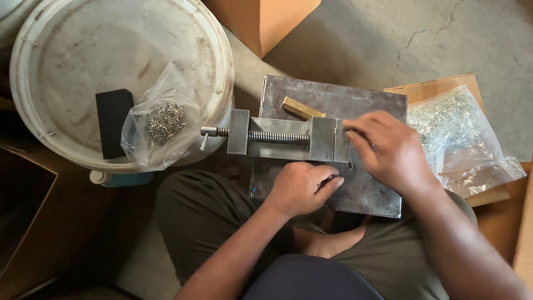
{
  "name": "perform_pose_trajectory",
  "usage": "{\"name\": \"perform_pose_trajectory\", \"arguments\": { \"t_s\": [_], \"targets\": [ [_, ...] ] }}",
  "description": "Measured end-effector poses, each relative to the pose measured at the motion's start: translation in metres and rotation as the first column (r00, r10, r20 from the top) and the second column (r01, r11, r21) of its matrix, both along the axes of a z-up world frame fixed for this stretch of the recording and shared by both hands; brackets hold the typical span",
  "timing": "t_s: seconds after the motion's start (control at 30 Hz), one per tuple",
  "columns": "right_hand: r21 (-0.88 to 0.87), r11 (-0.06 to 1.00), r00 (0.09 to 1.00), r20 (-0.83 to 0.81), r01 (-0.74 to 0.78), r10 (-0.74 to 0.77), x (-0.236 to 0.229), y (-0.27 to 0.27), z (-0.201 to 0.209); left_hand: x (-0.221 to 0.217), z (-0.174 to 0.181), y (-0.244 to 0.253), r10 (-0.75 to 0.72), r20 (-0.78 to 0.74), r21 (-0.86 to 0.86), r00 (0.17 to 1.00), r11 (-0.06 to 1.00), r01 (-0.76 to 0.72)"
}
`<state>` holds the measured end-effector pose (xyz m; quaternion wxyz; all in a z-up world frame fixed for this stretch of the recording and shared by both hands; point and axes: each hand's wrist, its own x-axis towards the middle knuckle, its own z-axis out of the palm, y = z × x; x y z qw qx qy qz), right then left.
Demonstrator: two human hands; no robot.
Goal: The person sits on the floor and uses a bench vise to bend small metal pins. They pick up pins from a plastic bag, insert them into the vise, tighten the handle to bend them, and then place the bent pins on the metal plate.
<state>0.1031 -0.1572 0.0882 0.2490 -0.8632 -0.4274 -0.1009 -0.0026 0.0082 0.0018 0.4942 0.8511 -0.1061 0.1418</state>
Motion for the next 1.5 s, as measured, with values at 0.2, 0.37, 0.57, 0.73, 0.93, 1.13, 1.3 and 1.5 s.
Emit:
{"name": "perform_pose_trajectory", "arguments": {
  "t_s": [0.2, 0.37, 0.57, 0.73, 0.93, 1.13, 1.3, 1.5],
  "targets": [
    [0.015, 0.976, 0.953, -0.219, 0.218, -0.210, -0.016, -0.045, -0.027, -0.003, -0.005, -0.003, 0.003, 0.012, -0.035, 1.000, 0.999, -0.003],
    [-0.006, 0.984, 0.949, -0.262, 0.180, -0.175, -0.031, -0.061, -0.055, 0.001, -0.007, -0.004, 0.018, 0.027, -0.037, 0.999, 0.999, -0.017],
    [-0.056, 0.961, 0.933, -0.229, 0.271, -0.276, -0.036, -0.051, -0.067, 0.002, -0.003, -0.006, -0.008, 0.031, -0.040, 0.999, 0.999, 0.009],
    [-0.045, 0.970, 0.962, -0.120, 0.240, -0.244, -0.034, -0.047, -0.067, 0.003, -0.003, -0.009, 0.004, 0.021, -0.031, 1.000, 1.000, -0.004],
    [-0.038, 0.968, 0.963, -0.094, 0.250, -0.252, -0.033, -0.052, -0.069, 0.004, -0.001, -0.011, -0.013, 0.003, -0.042, 1.000, 0.999, 0.013],
    [-0.071, 0.968, 0.967, -0.064, 0.242, -0.247, -0.034, -0.049, -0.068, 0.005, 0.002, -0.011, -0.040, -0.028, -0.020, 0.999, 0.999, 0.039],
    [-0.167, 0.978, 0.989, -0.062, 0.123, -0.135, -0.032, -0.055, -0.062, 0.006, 0.007, -0.012, -0.037, -0.030, -0.003, 0.999, 0.999, 0.037],
    [0.033, 0.991, 0.952, -0.284, 0.128, -0.113, -0.024, -0.074, -0.065, 0.005, -0.002, -0.011, -0.015, -0.015, 0.015, 1.000, 1.000, 0.015]
  ]
}}
